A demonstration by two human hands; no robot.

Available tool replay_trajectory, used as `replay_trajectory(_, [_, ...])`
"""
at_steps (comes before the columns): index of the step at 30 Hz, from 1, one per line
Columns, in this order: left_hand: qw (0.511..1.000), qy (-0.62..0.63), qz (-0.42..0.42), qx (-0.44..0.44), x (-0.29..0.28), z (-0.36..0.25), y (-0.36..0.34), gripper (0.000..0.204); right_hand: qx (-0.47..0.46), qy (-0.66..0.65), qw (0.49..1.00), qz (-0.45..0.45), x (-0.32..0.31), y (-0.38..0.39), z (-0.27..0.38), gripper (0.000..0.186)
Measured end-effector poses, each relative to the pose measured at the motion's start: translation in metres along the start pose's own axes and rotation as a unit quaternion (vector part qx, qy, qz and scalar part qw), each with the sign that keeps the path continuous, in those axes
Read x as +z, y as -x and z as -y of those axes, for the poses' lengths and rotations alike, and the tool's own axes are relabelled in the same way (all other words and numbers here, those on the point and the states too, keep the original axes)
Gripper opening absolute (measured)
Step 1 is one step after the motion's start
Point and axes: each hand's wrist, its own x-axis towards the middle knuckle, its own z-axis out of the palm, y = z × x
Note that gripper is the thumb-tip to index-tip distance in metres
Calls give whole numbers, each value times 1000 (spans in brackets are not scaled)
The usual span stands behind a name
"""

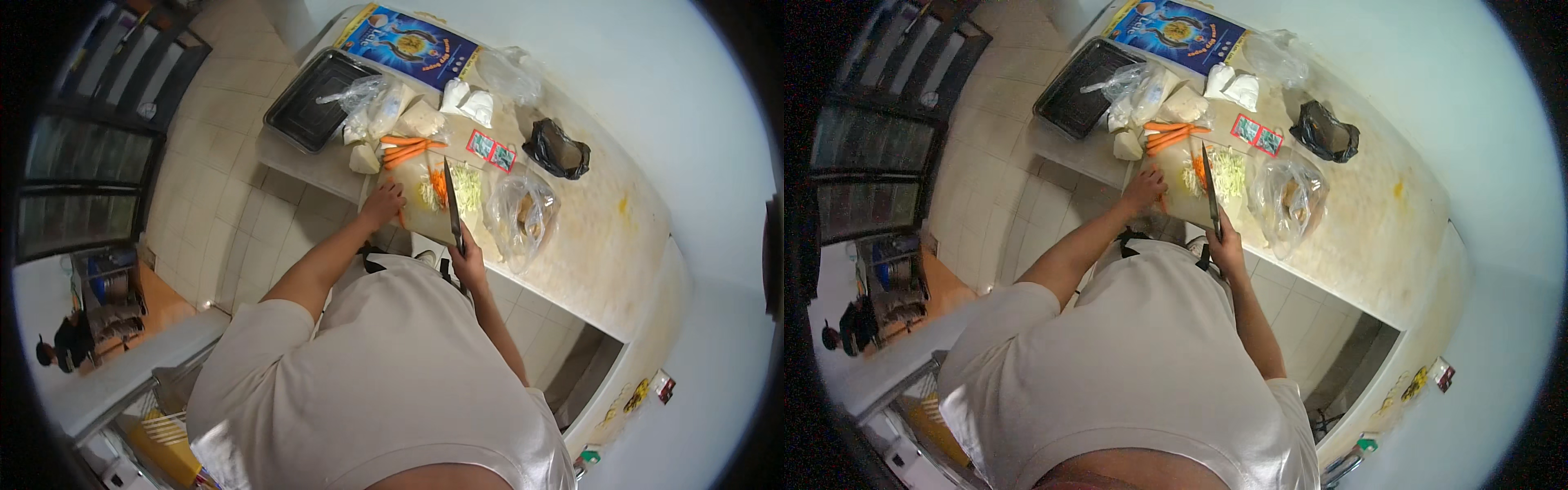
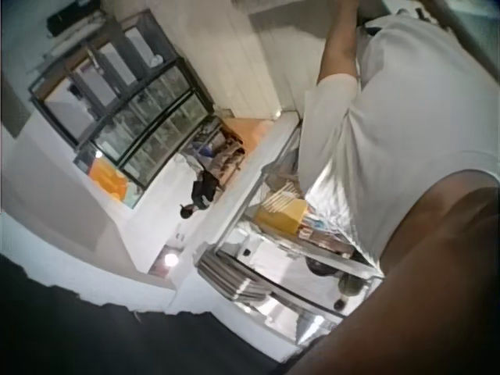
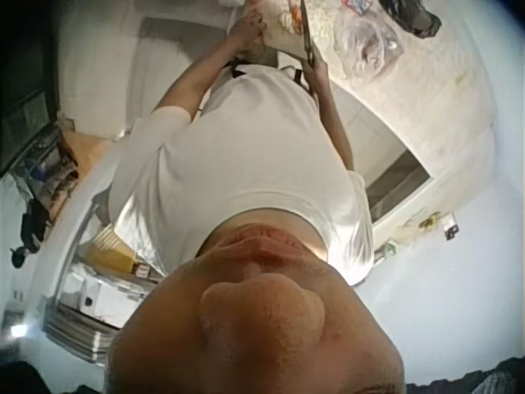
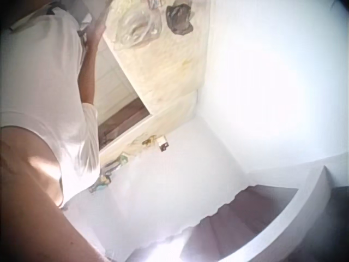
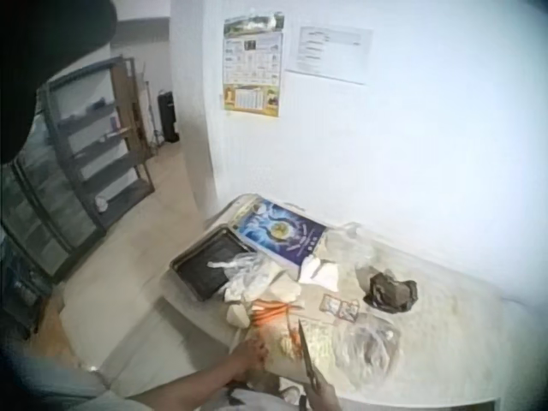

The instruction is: The person cuts carrots, cabbage, and white onion into small pieces using a knife on a cutting board.

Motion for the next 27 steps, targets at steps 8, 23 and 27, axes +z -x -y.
replay_trajectory(8, [998, 50, -10, 33, 1, 24, -15, 7, 35, 69, 994, -72, 28, 8, 18, 55])
replay_trajectory(23, [953, 260, -7, -153, 2, 32, -20, 12, -18, 221, 975, -15, 96, -4, -2, 68])
replay_trajectory(27, [951, 248, -11, -185, 7, 29, -21, 12, -25, 231, 972, 5, 93, -5, -11, 68])
